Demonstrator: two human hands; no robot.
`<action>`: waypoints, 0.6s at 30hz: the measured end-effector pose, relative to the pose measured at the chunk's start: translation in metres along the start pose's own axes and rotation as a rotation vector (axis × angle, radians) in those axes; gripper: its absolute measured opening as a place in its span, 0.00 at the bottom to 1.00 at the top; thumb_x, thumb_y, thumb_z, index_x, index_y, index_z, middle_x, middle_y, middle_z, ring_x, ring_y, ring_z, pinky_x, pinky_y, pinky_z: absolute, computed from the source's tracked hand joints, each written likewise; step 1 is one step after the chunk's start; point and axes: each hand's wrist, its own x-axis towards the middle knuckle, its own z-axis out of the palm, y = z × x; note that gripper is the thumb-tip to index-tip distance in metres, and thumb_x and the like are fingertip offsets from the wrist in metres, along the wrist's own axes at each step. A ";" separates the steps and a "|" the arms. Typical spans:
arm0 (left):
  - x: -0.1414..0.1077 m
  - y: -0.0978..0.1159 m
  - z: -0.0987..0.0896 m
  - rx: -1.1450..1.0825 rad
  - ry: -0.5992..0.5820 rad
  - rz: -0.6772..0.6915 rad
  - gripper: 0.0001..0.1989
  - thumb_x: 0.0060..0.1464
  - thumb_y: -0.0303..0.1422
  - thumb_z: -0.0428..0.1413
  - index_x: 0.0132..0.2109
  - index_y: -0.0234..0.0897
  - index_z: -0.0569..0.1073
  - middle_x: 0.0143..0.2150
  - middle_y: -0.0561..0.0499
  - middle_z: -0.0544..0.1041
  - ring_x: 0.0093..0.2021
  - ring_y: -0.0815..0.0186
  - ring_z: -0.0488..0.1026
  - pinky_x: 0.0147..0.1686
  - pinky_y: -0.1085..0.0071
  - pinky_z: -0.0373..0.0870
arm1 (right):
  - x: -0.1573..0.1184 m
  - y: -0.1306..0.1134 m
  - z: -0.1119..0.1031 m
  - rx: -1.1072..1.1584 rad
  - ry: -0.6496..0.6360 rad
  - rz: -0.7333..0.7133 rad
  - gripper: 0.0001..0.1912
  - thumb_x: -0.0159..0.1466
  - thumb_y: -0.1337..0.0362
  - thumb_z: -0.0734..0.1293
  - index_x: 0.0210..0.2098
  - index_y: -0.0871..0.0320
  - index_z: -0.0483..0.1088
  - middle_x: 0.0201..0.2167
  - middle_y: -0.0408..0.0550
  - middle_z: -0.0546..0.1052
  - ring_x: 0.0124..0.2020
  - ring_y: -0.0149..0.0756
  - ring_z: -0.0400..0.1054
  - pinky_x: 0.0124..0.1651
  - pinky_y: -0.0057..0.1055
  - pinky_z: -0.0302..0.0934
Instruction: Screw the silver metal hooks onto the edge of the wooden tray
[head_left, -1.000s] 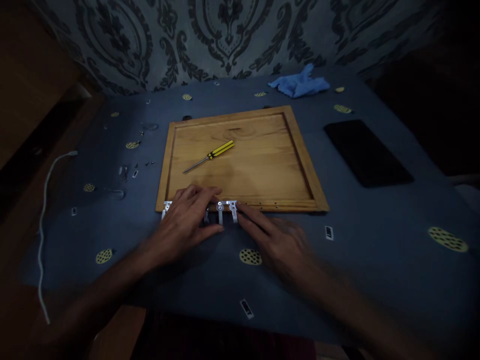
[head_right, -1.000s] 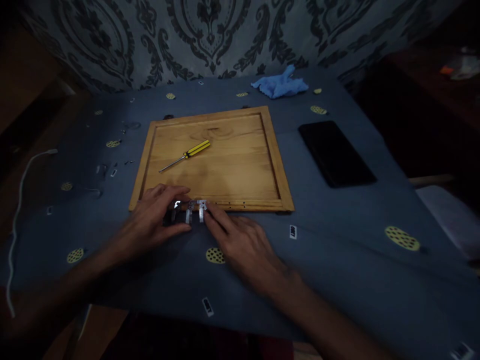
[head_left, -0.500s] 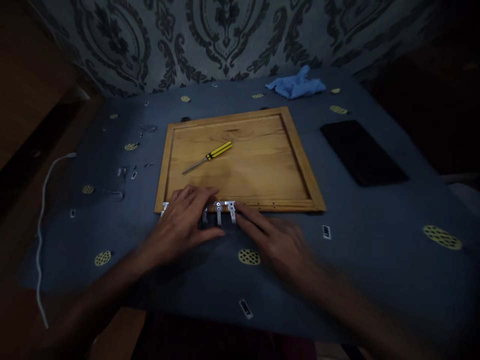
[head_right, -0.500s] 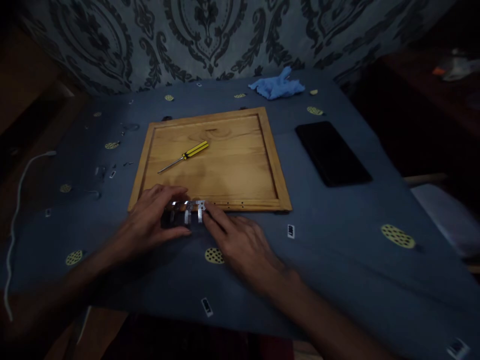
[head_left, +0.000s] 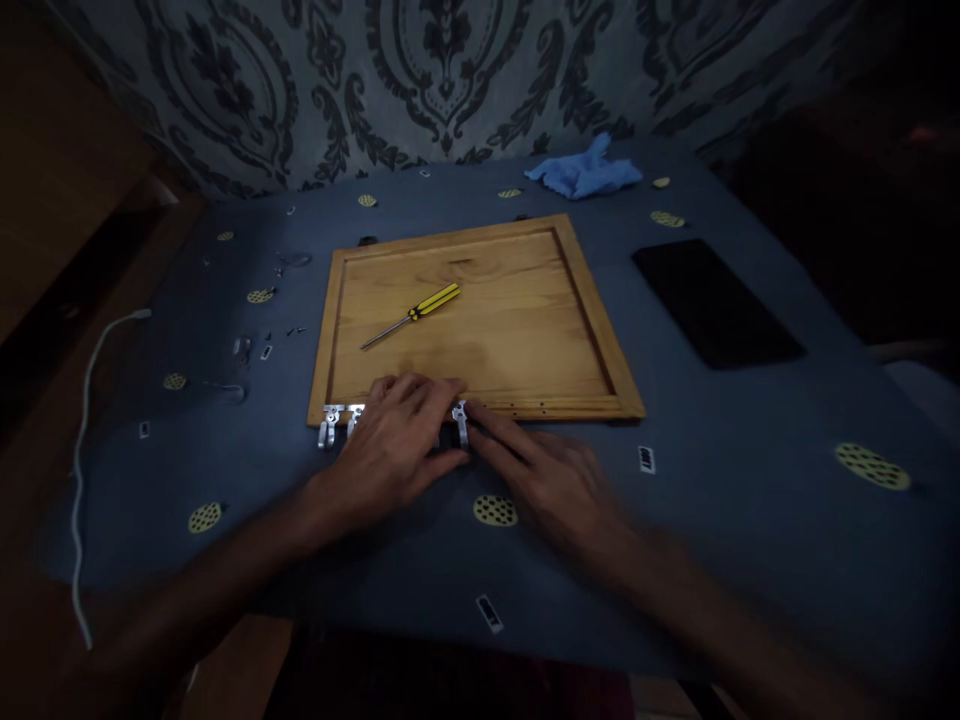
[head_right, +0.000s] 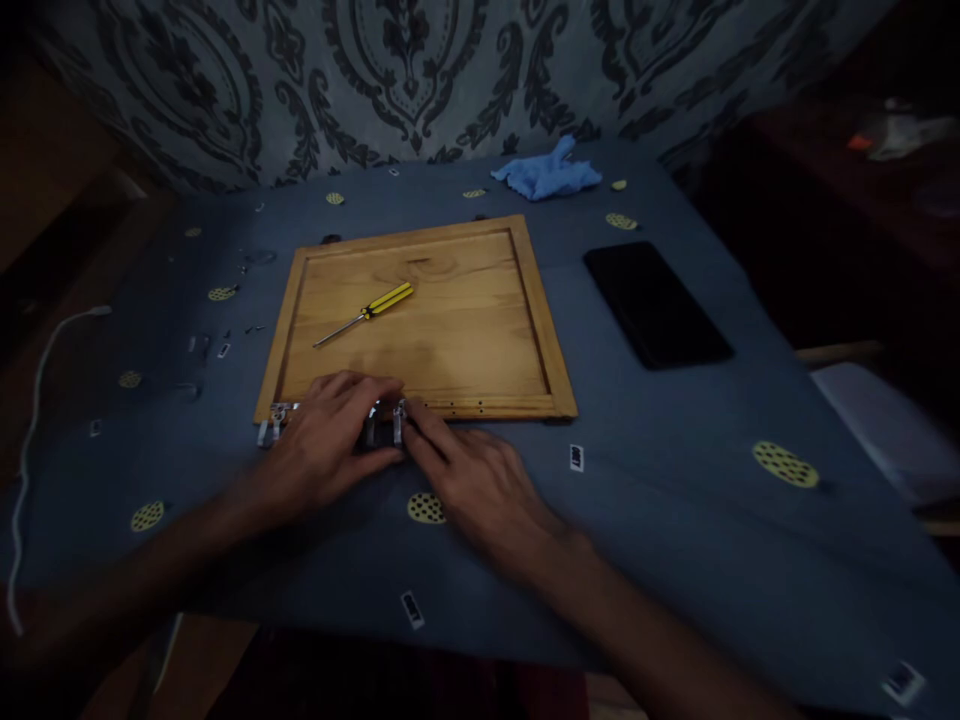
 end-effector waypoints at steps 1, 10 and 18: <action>0.000 0.000 0.000 -0.009 0.001 -0.005 0.24 0.61 0.33 0.62 0.61 0.37 0.65 0.54 0.43 0.78 0.56 0.50 0.71 0.56 0.52 0.67 | 0.000 0.000 0.001 0.002 0.004 -0.002 0.28 0.60 0.84 0.58 0.56 0.64 0.73 0.59 0.58 0.78 0.39 0.40 0.81 0.37 0.35 0.77; 0.002 -0.001 0.001 -0.076 0.016 -0.035 0.31 0.57 0.30 0.65 0.63 0.39 0.61 0.56 0.44 0.78 0.57 0.51 0.72 0.55 0.53 0.68 | -0.004 0.002 0.002 0.142 0.052 0.064 0.28 0.62 0.83 0.56 0.58 0.63 0.72 0.60 0.57 0.77 0.45 0.40 0.81 0.43 0.35 0.79; 0.000 -0.001 0.000 -0.089 -0.001 -0.109 0.33 0.56 0.31 0.67 0.63 0.41 0.62 0.57 0.45 0.77 0.57 0.51 0.72 0.56 0.53 0.68 | -0.013 0.008 -0.003 0.340 0.127 0.241 0.28 0.68 0.80 0.58 0.64 0.57 0.68 0.59 0.55 0.78 0.56 0.41 0.77 0.58 0.39 0.75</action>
